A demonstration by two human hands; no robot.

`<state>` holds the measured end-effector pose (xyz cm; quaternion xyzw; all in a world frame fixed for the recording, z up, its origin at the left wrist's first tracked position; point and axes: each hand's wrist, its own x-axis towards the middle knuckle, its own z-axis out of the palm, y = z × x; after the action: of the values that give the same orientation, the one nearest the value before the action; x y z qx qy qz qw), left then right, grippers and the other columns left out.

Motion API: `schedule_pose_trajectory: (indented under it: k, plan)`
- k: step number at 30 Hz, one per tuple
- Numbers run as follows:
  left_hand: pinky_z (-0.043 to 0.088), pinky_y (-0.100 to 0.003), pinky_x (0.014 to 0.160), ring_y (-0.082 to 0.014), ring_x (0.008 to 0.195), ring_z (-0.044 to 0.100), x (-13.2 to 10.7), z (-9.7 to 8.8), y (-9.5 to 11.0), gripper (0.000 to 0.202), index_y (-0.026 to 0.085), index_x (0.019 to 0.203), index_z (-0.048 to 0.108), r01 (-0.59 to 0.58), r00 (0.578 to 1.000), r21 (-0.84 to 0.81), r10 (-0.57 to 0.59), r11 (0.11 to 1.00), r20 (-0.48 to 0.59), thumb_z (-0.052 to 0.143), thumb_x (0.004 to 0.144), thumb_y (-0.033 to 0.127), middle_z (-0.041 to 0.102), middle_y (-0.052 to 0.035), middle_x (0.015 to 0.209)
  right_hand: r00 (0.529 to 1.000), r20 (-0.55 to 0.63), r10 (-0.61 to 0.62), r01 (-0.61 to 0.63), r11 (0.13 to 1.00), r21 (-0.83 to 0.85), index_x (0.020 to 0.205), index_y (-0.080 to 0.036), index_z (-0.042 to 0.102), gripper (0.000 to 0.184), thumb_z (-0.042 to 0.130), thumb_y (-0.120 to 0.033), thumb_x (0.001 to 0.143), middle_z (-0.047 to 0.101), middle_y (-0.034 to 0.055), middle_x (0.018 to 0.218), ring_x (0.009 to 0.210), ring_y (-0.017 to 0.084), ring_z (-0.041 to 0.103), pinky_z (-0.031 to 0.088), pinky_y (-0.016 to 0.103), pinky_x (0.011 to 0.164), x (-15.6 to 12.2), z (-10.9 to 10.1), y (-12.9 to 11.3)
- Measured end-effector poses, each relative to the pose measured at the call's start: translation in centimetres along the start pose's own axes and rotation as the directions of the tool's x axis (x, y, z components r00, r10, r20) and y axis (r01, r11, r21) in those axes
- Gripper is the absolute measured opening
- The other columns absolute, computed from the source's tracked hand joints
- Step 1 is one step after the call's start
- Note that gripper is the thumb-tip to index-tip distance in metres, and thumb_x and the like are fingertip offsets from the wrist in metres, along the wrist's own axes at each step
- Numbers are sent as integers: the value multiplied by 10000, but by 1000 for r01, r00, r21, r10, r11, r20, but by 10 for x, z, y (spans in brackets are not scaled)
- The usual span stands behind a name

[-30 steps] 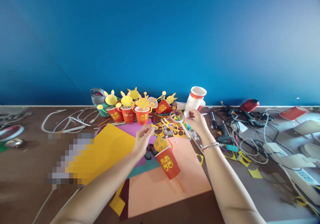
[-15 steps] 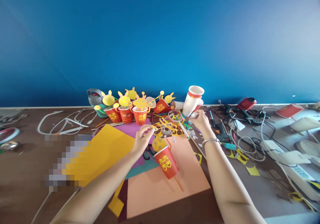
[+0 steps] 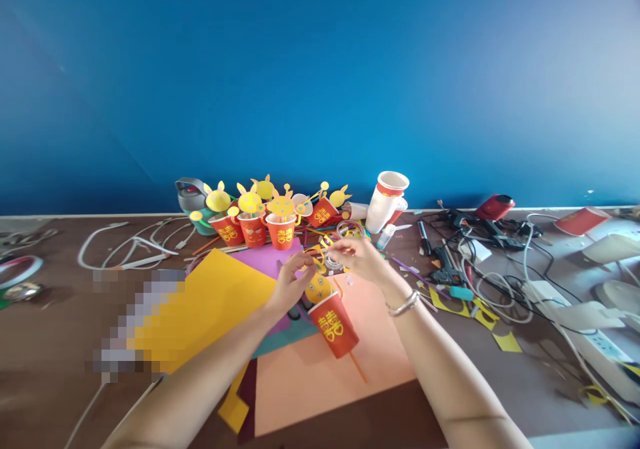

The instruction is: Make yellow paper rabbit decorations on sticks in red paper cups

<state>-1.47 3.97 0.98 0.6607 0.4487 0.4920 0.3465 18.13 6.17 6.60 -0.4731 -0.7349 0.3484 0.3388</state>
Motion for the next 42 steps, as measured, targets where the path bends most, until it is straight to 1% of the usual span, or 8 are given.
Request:
schedule_pose_trajectory:
  k: [3,6,11,14,17,23,35,42]
  plan:
    - [440,-333,837,-202,886,588,-1,1,1,155,198,723,636,-19,999,8,18,1000,40,570,795,319,648,-54,845,997,66,34,-39,997,71,808,-168,699,125,608,-249,780,703,33,771,701,155,641,490,245,636,-3,25,-10]
    - [443,-338,848,-209,904,596,0,0,1,169,198,714,650,-3,998,32,1,999,59,569,791,326,663,-63,872,998,65,26,-32,996,87,745,-170,663,115,557,-189,784,681,14,702,654,136,626,483,232,622,-4,31,-12]
    - [422,-351,838,-222,906,592,4,-7,2,168,202,804,666,119,989,229,-135,966,57,543,783,314,693,-47,894,989,-88,117,-109,990,86,731,-164,631,84,564,-197,767,648,1,663,589,122,590,435,203,520,1,31,2]
    - [415,-320,726,-201,751,578,7,-11,4,154,190,669,623,223,948,351,-287,909,141,537,747,289,652,-26,717,977,-75,202,-192,974,125,691,-164,626,68,585,-193,738,639,1,623,566,130,597,432,205,497,5,39,16]
    - [389,-279,620,-159,611,531,8,-13,4,141,187,608,576,307,895,315,-385,898,224,515,712,260,573,8,583,969,-18,246,-237,950,203,670,-172,630,55,596,-175,713,643,3,616,602,141,629,478,219,545,7,47,25]
    - [357,-252,559,-138,570,500,9,-12,4,84,181,584,566,333,892,167,-367,928,266,520,636,226,551,24,556,948,85,307,-318,889,330,642,-156,617,40,597,-136,671,618,-9,590,553,109,586,467,219,553,6,49,20]
    - [357,-256,556,-138,568,487,8,-10,4,92,180,578,562,357,894,121,-376,926,244,524,629,246,546,20,559,925,174,338,-378,857,351,609,-162,597,81,577,-115,671,577,-34,553,532,83,540,424,198,540,5,38,6]
    - [355,-249,536,-128,542,489,8,-10,5,91,172,574,570,365,894,96,-377,926,243,540,635,232,537,28,533,907,231,351,-418,814,403,708,-165,599,107,659,-123,631,595,-46,602,563,90,564,440,212,583,5,37,11]
